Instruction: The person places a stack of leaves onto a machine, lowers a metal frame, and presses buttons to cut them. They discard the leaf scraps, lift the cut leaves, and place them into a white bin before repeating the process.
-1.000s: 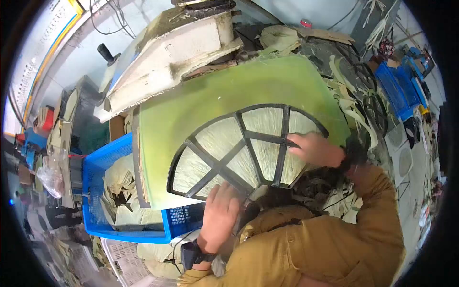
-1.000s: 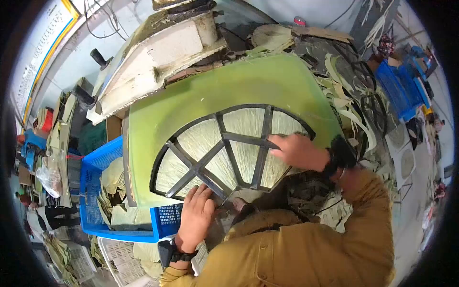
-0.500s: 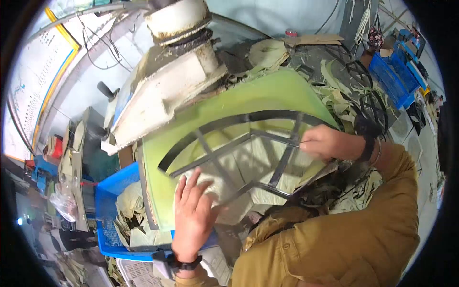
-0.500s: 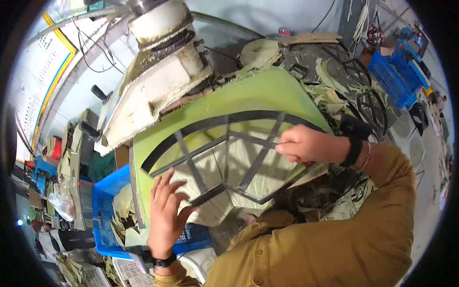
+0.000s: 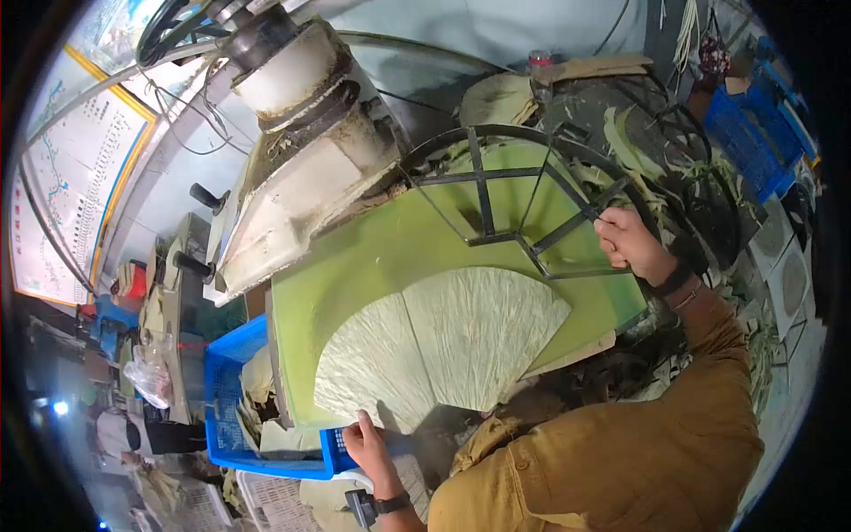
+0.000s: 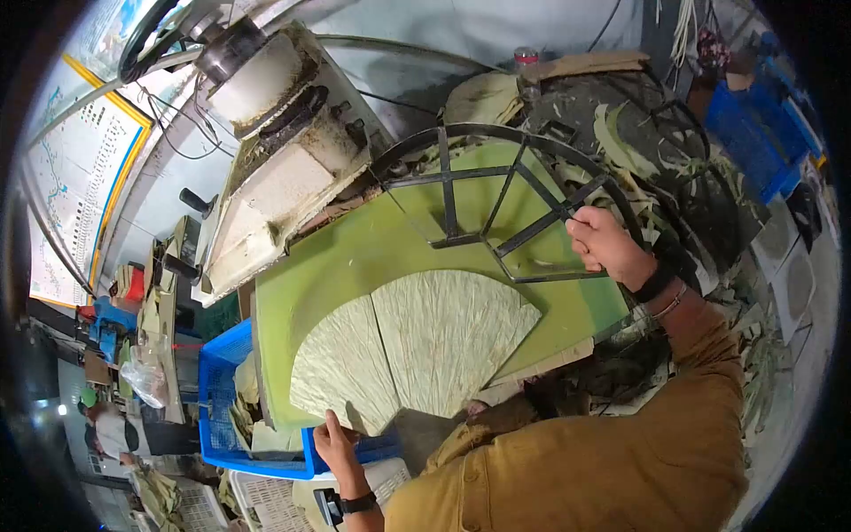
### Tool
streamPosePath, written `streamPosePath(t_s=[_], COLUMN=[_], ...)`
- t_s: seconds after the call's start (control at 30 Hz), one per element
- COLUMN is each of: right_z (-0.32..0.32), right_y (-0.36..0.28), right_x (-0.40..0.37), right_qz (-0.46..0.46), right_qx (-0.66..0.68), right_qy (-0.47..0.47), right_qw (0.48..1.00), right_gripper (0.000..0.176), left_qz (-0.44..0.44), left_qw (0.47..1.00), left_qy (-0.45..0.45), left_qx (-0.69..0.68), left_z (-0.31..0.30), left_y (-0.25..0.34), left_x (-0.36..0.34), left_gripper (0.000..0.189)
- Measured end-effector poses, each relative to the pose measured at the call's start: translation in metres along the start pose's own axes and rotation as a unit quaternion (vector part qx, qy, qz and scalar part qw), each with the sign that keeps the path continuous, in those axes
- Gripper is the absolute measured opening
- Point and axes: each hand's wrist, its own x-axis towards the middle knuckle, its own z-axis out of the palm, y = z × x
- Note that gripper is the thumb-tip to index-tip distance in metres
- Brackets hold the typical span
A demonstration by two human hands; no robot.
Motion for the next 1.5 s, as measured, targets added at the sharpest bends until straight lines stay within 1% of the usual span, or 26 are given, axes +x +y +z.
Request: streamPosePath(t_s=[0.07,0.23,0.3,0.43,0.5,0.57,0.63,0.67,0.7,0.73,0.77,0.8,0.83,0.87,0.9,0.97,1.0,1.1,1.13,1.17,1.2,1.23,1.3,1.37,1.43,1.5], right_z=[-0.002,-0.019,-0.02,-0.002,-0.007,-0.014,-0.02,-0.017,-0.011,-0.003,0.009,0.022,0.036,0.051,0.062,0.081,0.088,0.108,0.116,0.122,0.128,0.128,0.131,0.142,0.149,0.16], right_y=[0.005,0.01,0.016,0.024,0.027,0.032,0.028,0.025,0.021,0.008,-0.01,-0.023,-0.031,-0.037,-0.041,-0.035,-0.028,-0.014,-0.016,-0.018,-0.018,-0.016,-0.013,-0.011,0.004,-0.001], right_x=[-0.001,0.008,0.024,0.048,0.052,0.054,0.051,0.044,0.036,0.027,0.017,0.008,0.0,-0.007,-0.011,-0.003,0.003,0.031,0.039,0.046,0.05,0.053,0.066,0.064,0.061,0.047], right_qz=[-0.019,0.035,0.024,0.022,0.038,-0.019,-0.043,-0.18,-0.311,-0.313,-0.348,-0.382,-0.383,-0.314,-0.233,-0.264,-0.291,-0.296,-0.301,-0.257,-0.212,-0.218,-0.27,-0.21,-0.246,-0.242], right_qx=[0.013,0.021,0.028,0.044,0.04,-0.046,-0.174,-0.335,-0.478,-0.48,-0.471,-0.461,-0.462,-0.361,-0.248,-0.308,-0.365,-0.431,-0.43,-0.477,-0.524,-0.528,-0.461,-0.473,-0.445,-0.461], right_qy=[-0.015,-0.008,-0.011,0.021,0.001,-0.015,-0.026,0.05,0.124,0.123,0.118,0.113,0.113,0.015,-0.084,-0.11,-0.134,-0.176,-0.194,-0.218,-0.241,-0.261,-0.279,-0.296,-0.292,-0.289], right_qw=[1.0,0.999,0.999,0.999,0.999,0.999,0.983,0.923,0.812,0.81,0.802,0.793,0.792,0.878,0.936,0.907,0.874,0.834,0.829,0.812,0.789,0.778,0.798,0.803,0.81,0.803], right_gripper=[0.022,0.022,0.022,0.021,0.02,0.015,0.021,0.025,0.03,0.03,0.034,0.038,0.038,0.04,0.041,0.045,0.05,0.057,0.057,0.061,0.064,0.064,0.065,0.057,0.049,0.046], left_qz=[-0.054,-0.135,-0.228,-0.272,-0.145,-0.102,0.01,0.094,0.178,0.341,0.519,0.468,0.468,0.544,0.574,0.52,0.516,0.465,0.389,0.302,0.227,0.098,-0.1,-0.249,-0.141,-0.083], left_qw=[0.998,0.987,0.957,0.931,0.937,0.936,0.95,0.964,0.967,0.939,0.843,0.845,0.828,0.744,0.696,0.746,0.749,0.789,0.883,0.947,0.97,0.995,0.995,0.91,0.922,0.911], left_qy=[-0.006,-0.054,-0.131,-0.104,-0.078,-0.012,0.007,0.007,0.006,-0.042,-0.052,-0.128,-0.228,-0.3,-0.326,-0.334,-0.333,-0.316,-0.201,-0.078,0.011,0.001,-0.003,-0.13,-0.032,-0.005], left_qx=[-0.037,-0.064,-0.125,-0.22,-0.309,-0.336,-0.313,-0.247,-0.18,-0.03,0.133,0.226,0.208,0.244,0.282,0.249,0.25,0.248,0.167,0.083,0.086,-0.006,-0.029,-0.304,-0.36,-0.404], left_z=[0.003,0.01,0.015,0.022,0.013,0.005,0.006,0.016,0.024,0.025,0.041,0.054,0.072,0.08,0.091,0.092,0.091,0.085,0.087,0.089,0.093,0.098,0.099,0.094,0.136,0.132], left_y=[0.014,-0.012,0.013,0.027,0.025,0.054,0.08,0.091,0.097,0.09,0.127,0.122,0.131,0.128,0.119,0.127,0.127,0.117,0.106,0.093,0.079,0.06,0.065,0.062,0.022,0.027], left_x=[-0.007,-0.005,-0.012,-0.015,-0.015,-0.022,-0.033,-0.04,-0.046,-0.045,-0.053,-0.06,-0.066,-0.068,-0.069,-0.083,-0.082,-0.086,-0.093,-0.101,-0.106,-0.109,-0.107,-0.102,-0.1,-0.095], left_gripper=[0.038,0.04,0.039,0.036,0.032,0.014,0.012,0.012,0.011,0.015,0.026,0.033,0.037,0.034,0.034,0.036,0.036,0.034,0.038,0.043,0.052,0.054,0.055,0.053,0.046,0.041])
